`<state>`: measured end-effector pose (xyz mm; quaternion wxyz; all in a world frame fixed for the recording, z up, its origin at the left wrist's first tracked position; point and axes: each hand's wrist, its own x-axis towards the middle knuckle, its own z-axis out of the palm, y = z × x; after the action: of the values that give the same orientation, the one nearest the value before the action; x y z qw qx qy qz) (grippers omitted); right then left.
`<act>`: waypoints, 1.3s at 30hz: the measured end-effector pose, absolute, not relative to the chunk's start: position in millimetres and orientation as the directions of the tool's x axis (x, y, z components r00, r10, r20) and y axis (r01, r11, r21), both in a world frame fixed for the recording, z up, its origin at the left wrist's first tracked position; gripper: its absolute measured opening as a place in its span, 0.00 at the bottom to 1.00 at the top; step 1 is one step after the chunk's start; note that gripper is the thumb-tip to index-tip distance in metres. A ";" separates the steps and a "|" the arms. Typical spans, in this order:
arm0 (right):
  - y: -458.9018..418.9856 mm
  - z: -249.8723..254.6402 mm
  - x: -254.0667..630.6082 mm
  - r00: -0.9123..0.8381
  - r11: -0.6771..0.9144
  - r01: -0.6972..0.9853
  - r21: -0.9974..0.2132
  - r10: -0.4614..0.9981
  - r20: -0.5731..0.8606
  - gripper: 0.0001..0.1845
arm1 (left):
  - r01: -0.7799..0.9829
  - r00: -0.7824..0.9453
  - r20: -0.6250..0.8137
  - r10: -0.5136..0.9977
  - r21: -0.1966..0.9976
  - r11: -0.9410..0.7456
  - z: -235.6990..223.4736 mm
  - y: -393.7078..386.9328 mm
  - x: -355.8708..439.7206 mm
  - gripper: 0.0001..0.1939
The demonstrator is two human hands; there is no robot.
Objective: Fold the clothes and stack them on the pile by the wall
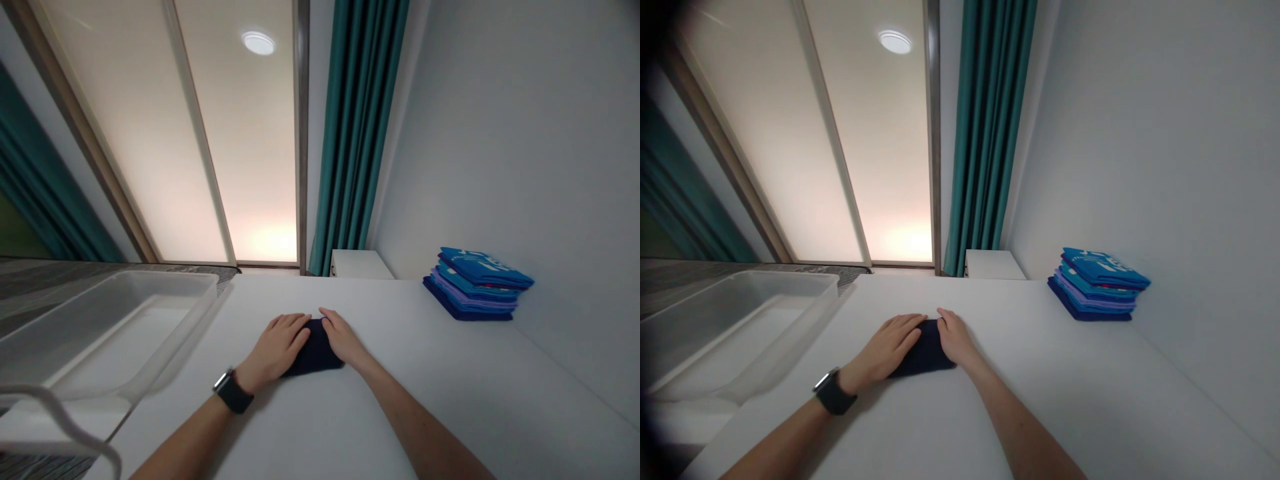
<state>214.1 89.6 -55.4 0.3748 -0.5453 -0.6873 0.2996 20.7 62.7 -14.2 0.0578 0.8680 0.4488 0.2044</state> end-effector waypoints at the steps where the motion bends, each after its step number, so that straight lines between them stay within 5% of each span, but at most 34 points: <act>1: 91.9 -54.9 217.1 -0.114 0.231 0.591 -0.773 0.972 0.204 0.22 | 0.767 0.460 0.300 0.836 0.340 -0.544 -13.4 69.0 11.3 0.21; 4: 97.2 -52.2 223.8 -0.063 0.184 0.735 -0.652 0.977 0.205 0.18 | 0.776 0.291 0.276 0.916 0.492 -0.394 -14.6 87.4 -9.8 0.22; 8: 100.9 -48.1 222.6 -0.094 0.171 0.804 -0.570 0.982 0.161 0.15 | 0.704 0.286 0.164 0.944 0.632 -0.323 -18.3 93.6 -6.1 0.24; 20: 111.6 -51.9 217.9 -0.208 0.245 0.646 -0.723 0.968 0.142 0.11 | 0.723 0.385 0.150 0.910 0.564 -0.399 -15.3 83.8 17.0 0.18; 34: 106.9 -48.6 209.2 -0.230 0.301 0.587 -0.752 0.952 0.202 0.15 | 0.820 0.435 0.132 0.891 0.351 -0.452 -8.3 89.4 28.7 0.20; 39: 105.8 -46.7 208.8 -0.270 0.315 0.665 -0.677 0.947 0.175 0.11 | 0.841 0.424 0.107 0.899 0.323 -0.435 -10.4 91.6 29.1 0.21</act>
<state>208.8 105.8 -46.7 0.2875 -0.5315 -0.7581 0.2452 29.1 91.6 -10.4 0.1107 0.8367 0.5198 0.1325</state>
